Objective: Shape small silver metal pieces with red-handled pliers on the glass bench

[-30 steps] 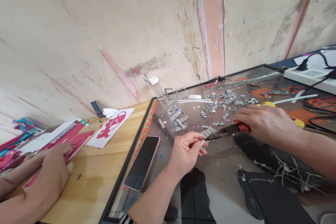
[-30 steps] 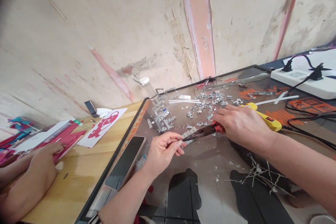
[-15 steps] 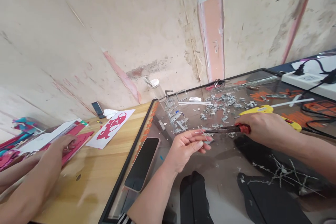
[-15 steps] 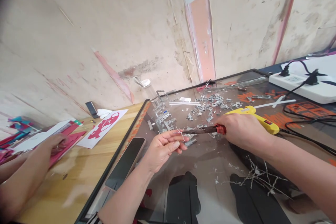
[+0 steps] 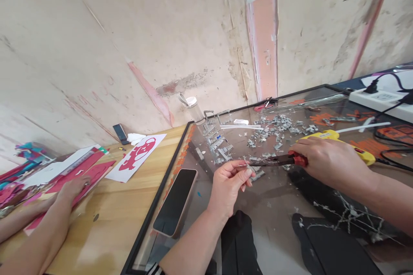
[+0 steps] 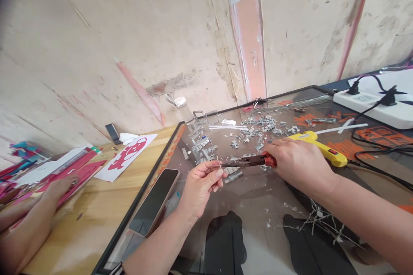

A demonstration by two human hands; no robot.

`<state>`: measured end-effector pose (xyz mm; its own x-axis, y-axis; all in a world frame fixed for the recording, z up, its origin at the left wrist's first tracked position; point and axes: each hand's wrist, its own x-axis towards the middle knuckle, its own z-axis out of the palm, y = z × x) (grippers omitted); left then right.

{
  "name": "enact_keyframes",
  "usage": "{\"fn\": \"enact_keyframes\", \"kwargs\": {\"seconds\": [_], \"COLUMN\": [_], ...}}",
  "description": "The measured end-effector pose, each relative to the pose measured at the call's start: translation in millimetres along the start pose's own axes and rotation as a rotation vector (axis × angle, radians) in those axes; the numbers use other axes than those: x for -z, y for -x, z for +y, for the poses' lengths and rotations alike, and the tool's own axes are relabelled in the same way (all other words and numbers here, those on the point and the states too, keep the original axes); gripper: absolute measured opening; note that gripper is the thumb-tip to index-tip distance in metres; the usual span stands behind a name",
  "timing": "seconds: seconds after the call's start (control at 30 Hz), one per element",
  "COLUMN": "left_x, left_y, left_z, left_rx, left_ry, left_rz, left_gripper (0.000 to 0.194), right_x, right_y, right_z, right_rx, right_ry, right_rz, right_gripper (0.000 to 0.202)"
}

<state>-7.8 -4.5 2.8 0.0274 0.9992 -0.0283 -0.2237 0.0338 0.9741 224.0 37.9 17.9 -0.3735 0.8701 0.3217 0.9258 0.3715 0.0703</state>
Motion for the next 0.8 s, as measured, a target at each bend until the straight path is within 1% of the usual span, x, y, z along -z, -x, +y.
{"fn": "enact_keyframes", "kwargs": {"seconds": [0.07,0.13,0.27,0.37,0.43,0.5,0.63,0.7,0.8], "left_x": [0.5,1.4,2.5,3.8,5.9,8.7,13.0,13.0,10.7], "left_y": [0,0,0,0,-1,-1,1,4,9], "left_z": [-1,-1,1,2,3,6,12,14,17], "left_rx": [-0.045,-0.075,-0.089,-0.109,-0.138,-0.185,-0.272,-0.277,-0.242], "left_ry": [-0.056,-0.099,-0.109,-0.117,-0.147,-0.189,-0.251,-0.251,-0.216], "left_rz": [0.055,0.085,0.060,0.051,0.041,0.021,-0.043,-0.077,-0.123], "left_gripper": [0.021,0.020,0.022,0.020,0.019,0.016,0.013,0.013,0.013], "right_x": [0,-1,-2,-2,-2,-3,-7,-7,-2], "right_y": [1,1,2,2,2,2,4,5,7], "right_z": [-2,-3,-4,-5,-8,-9,-6,-2,4], "right_rx": [0.006,0.013,-0.014,-0.042,-0.063,-0.077,-0.012,0.030,0.066], "right_ry": [0.000,-0.013,-0.029,-0.036,-0.074,-0.170,-0.410,-0.513,-0.686], "right_rz": [0.019,0.035,0.031,-0.018,-0.086,-0.183,-0.403,-0.520,-0.708], "right_gripper": [0.021,0.021,0.019,0.019,0.019,0.019,0.017,0.017,0.018]}}
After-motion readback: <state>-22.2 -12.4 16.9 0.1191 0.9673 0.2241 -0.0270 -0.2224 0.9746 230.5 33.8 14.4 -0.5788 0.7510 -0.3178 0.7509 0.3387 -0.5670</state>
